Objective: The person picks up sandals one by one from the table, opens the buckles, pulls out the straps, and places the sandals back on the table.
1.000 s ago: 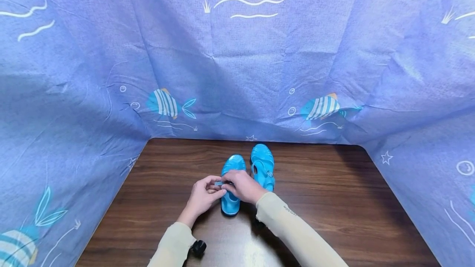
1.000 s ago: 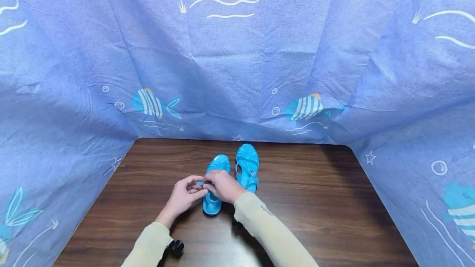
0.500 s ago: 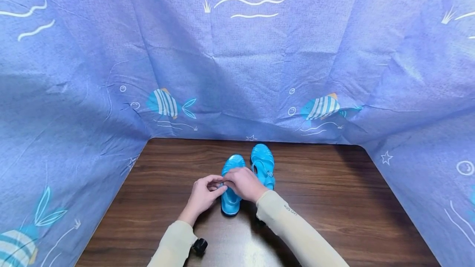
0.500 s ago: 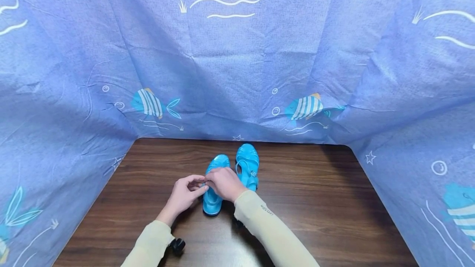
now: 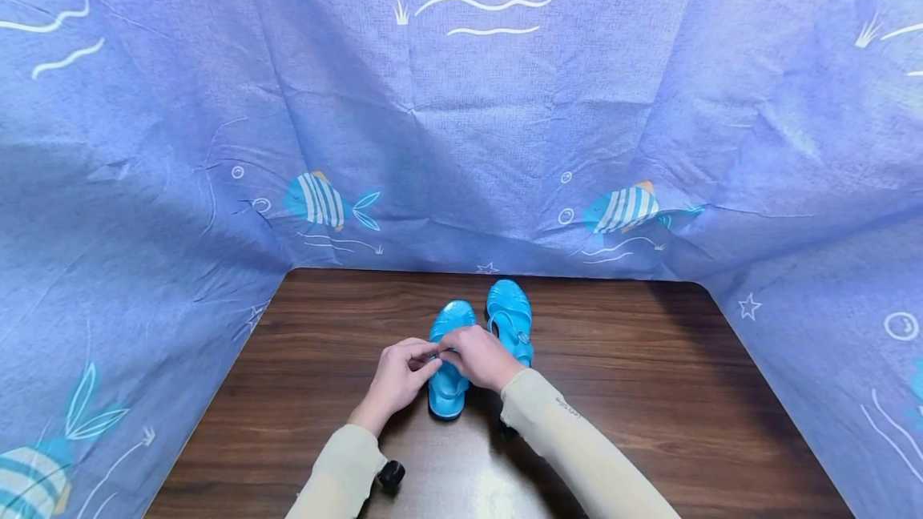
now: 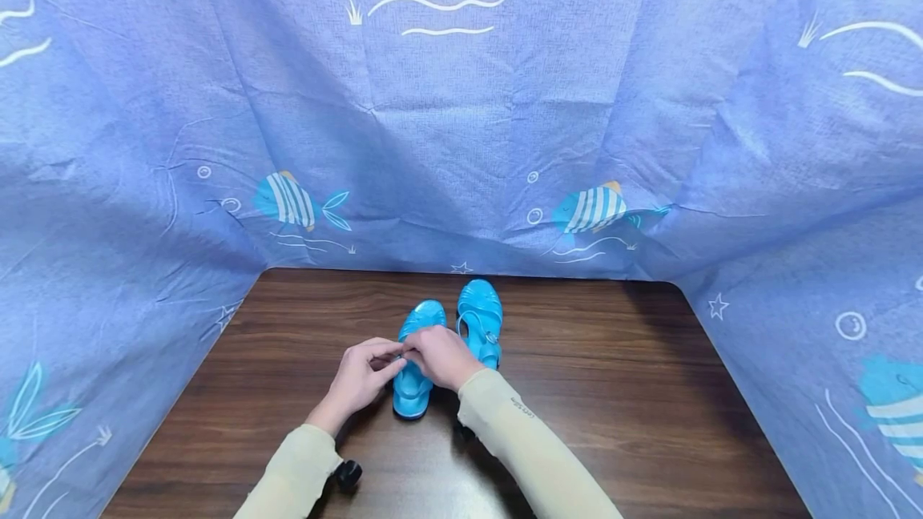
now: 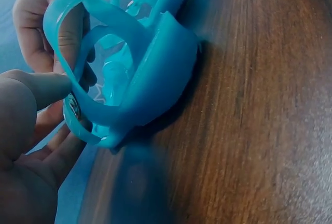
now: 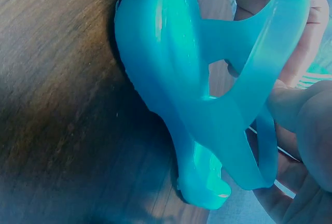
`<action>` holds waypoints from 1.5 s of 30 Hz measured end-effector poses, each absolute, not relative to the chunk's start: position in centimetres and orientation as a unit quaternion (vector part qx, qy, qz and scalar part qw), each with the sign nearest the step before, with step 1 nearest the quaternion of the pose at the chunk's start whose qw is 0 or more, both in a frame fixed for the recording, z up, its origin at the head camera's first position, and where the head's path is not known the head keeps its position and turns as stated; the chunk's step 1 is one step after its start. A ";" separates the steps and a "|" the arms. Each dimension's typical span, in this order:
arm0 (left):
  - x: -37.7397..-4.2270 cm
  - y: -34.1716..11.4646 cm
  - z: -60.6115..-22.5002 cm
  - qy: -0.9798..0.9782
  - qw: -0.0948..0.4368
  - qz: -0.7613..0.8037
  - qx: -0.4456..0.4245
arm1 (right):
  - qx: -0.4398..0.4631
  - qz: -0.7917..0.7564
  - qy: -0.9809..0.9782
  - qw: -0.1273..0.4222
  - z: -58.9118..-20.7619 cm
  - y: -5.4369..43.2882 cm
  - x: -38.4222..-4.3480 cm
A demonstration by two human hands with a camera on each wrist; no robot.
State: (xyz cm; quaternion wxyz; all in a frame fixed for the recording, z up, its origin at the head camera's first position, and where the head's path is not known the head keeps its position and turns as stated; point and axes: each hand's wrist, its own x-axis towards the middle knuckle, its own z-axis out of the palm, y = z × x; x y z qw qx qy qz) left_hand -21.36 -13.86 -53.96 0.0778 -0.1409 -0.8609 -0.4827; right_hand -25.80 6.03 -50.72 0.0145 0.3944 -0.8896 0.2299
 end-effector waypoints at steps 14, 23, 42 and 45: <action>-21.4 -13.7 -55.2 -0.848 0.163 -0.476 -0.170 | 0.399 0.229 -0.888 0.021 -50.9 6.2 -25.8; -21.4 -13.9 -55.3 -0.847 0.168 -0.477 -0.165 | 0.399 0.240 -0.885 0.018 -50.8 6.3 -25.7; -21.0 -13.6 -56.1 -0.824 0.224 -0.491 -0.172 | 0.402 0.253 -0.879 0.039 -50.7 6.3 -25.8; -21.0 -13.6 -56.2 -0.823 0.224 -0.491 -0.177 | 0.404 0.249 -0.879 0.043 -50.7 6.4 -25.9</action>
